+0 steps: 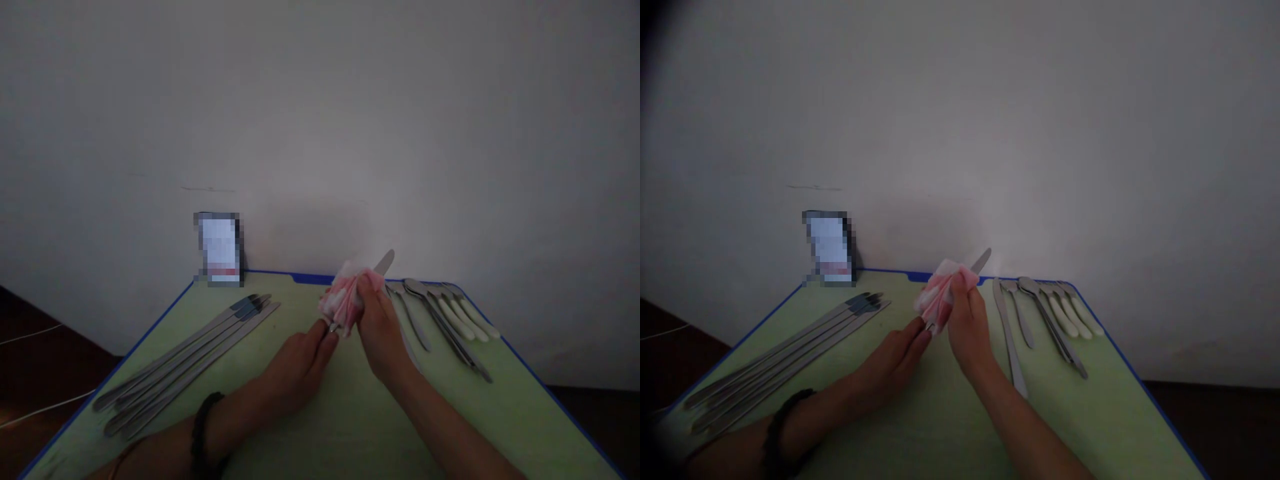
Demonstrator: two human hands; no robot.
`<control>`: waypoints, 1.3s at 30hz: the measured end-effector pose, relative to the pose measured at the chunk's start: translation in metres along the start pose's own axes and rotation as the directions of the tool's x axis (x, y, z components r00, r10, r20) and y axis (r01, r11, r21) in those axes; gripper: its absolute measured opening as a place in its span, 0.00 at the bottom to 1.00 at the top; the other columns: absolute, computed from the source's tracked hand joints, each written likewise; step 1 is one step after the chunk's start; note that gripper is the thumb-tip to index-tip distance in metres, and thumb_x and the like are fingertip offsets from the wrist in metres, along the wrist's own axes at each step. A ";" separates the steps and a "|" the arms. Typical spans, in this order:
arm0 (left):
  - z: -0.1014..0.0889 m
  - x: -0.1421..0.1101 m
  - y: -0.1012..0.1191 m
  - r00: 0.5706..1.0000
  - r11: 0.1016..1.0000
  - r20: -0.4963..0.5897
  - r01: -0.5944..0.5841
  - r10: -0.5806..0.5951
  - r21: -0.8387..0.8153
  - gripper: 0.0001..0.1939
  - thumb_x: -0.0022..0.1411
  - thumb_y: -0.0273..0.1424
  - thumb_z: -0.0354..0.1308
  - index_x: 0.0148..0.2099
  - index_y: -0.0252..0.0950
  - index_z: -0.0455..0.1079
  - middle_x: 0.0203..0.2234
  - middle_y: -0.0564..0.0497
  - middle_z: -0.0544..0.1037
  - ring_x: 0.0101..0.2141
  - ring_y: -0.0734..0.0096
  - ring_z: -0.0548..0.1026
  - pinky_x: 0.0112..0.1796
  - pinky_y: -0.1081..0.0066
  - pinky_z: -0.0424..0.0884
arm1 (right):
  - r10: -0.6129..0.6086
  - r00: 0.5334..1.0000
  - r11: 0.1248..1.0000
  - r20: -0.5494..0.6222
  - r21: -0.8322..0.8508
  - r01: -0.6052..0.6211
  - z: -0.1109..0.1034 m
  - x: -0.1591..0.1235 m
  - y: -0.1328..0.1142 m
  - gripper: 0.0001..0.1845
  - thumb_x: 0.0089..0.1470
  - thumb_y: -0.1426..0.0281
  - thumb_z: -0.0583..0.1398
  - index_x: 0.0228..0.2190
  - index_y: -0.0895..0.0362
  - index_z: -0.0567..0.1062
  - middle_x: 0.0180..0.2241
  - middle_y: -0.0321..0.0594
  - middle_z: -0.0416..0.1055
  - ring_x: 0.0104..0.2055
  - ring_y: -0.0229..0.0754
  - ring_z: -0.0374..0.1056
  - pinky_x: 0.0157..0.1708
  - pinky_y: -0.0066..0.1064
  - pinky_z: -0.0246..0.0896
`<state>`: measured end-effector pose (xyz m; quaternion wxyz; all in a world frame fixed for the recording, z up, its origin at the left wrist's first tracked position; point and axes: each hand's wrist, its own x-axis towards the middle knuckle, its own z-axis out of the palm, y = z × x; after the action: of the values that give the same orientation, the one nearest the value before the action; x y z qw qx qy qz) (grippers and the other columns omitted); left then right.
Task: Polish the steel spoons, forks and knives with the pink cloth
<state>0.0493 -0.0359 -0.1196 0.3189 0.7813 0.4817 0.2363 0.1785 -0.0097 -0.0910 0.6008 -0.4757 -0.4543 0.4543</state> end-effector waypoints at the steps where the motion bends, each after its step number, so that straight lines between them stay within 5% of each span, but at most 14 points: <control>1: 0.000 0.000 0.001 1.000 1.000 0.003 -0.007 0.007 0.008 0.17 0.68 0.39 0.35 0.37 0.36 0.61 0.21 0.53 0.68 0.23 0.69 0.67 0.27 0.71 0.59 | -0.001 1.000 1.000 -0.001 0.023 0.001 -0.001 0.001 -0.005 0.23 0.51 0.49 0.53 0.23 0.56 0.70 0.17 0.35 0.69 0.19 0.38 0.63 0.20 0.28 0.56; 5: 0.001 -0.002 -0.002 0.998 0.995 0.031 -0.060 0.058 0.075 0.19 0.68 0.40 0.33 0.32 0.37 0.59 0.18 0.55 0.64 0.20 0.71 0.65 0.25 0.72 0.58 | -0.037 0.999 0.997 -0.037 0.066 0.040 -0.008 0.007 -0.024 0.26 0.51 0.47 0.52 0.23 0.57 0.71 0.18 0.37 0.71 0.20 0.40 0.67 0.21 0.30 0.59; 10: 0.005 -0.002 -0.010 0.995 0.928 0.025 -0.102 0.099 0.359 0.19 0.69 0.38 0.32 0.37 0.36 0.61 0.18 0.52 0.71 0.19 0.67 0.70 0.23 0.71 0.54 | -0.053 0.995 0.997 -0.088 0.047 0.057 -0.015 0.013 -0.036 0.26 0.51 0.49 0.52 0.20 0.57 0.72 0.16 0.38 0.71 0.22 0.42 0.69 0.23 0.31 0.62; 19: 0.006 -0.001 -0.011 1.000 0.867 -0.007 0.016 -0.015 0.499 0.18 0.68 0.37 0.34 0.41 0.36 0.63 0.24 0.46 0.78 0.23 0.60 0.76 0.24 0.70 0.56 | -0.045 0.997 0.964 -0.067 -0.264 0.025 0.002 -0.008 -0.003 0.29 0.54 0.48 0.48 0.14 0.56 0.61 0.12 0.32 0.58 0.15 0.34 0.54 0.16 0.27 0.48; 30: 0.005 -0.003 0.001 0.996 1.000 0.080 0.023 -0.024 0.013 0.20 0.66 0.42 0.35 0.29 0.38 0.57 0.17 0.57 0.61 0.20 0.71 0.63 0.26 0.71 0.56 | -0.039 0.995 0.995 -0.092 -0.099 0.030 -0.020 0.015 -0.019 0.30 0.52 0.45 0.48 0.18 0.57 0.67 0.13 0.37 0.65 0.16 0.38 0.62 0.16 0.27 0.55; 35: 0.003 -0.008 -0.002 0.987 0.965 0.158 0.049 -0.008 -0.258 0.22 0.65 0.46 0.38 0.25 0.38 0.57 0.17 0.58 0.58 0.20 0.75 0.59 0.24 0.73 0.56 | 0.064 0.996 0.976 -0.069 0.214 -0.048 -0.025 0.020 -0.031 0.27 0.54 0.48 0.49 0.27 0.58 0.72 0.16 0.37 0.69 0.18 0.40 0.67 0.18 0.29 0.59; 39: -0.001 -0.005 -0.008 0.956 0.865 0.294 0.149 -0.002 -0.480 0.27 0.64 0.49 0.37 0.20 0.38 0.53 0.14 0.60 0.54 0.17 0.78 0.52 0.20 0.74 0.51 | 0.155 0.985 0.874 0.078 0.455 -0.173 -0.023 0.018 -0.040 0.23 0.57 0.53 0.48 0.27 0.56 0.72 0.13 0.32 0.65 0.18 0.37 0.67 0.24 0.28 0.64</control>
<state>0.0420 -0.0381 -0.1249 0.5837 0.6790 0.3844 0.2249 0.2084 -0.0013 -0.0528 0.6465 -0.3476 -0.3036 0.6075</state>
